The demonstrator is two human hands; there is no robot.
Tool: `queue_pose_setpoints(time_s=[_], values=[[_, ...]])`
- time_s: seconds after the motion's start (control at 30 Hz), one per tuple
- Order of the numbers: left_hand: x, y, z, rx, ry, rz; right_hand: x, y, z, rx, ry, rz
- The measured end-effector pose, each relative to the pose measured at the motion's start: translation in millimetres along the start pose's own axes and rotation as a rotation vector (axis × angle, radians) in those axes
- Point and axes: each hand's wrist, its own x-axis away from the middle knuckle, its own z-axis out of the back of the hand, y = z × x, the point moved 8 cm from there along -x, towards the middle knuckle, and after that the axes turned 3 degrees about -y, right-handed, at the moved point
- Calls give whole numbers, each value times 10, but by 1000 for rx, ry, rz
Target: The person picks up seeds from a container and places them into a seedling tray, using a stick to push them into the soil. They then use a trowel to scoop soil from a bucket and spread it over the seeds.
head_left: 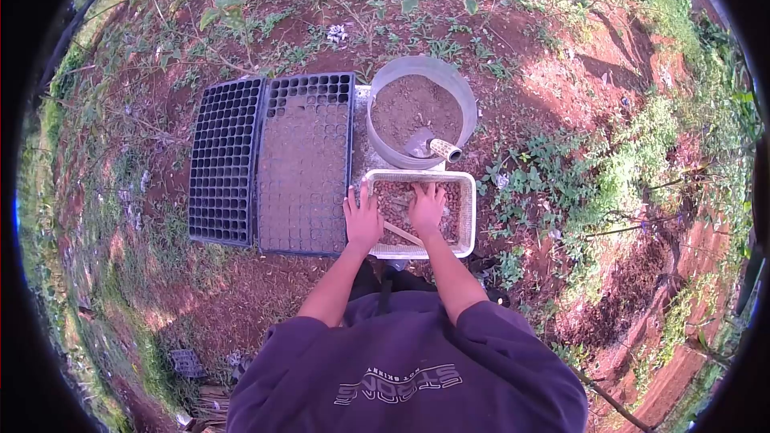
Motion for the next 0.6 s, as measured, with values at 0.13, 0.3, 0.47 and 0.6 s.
queue_pose_setpoints(time_s=[0.13, 0.3, 0.47, 0.6], values=[[12, 8, 75, 32, 122, -27, 11, -9, 12, 14, 32, 15], [2, -14, -17, 19, 19, -2, -16, -46, 20, 11, 28, 18], [15, 12, 49, 36, 118, -38, -30, -33, 5, 31, 91, 14], [7, 6, 45, 45, 107, -41, -28, -38, -14, 13, 90, -4]])
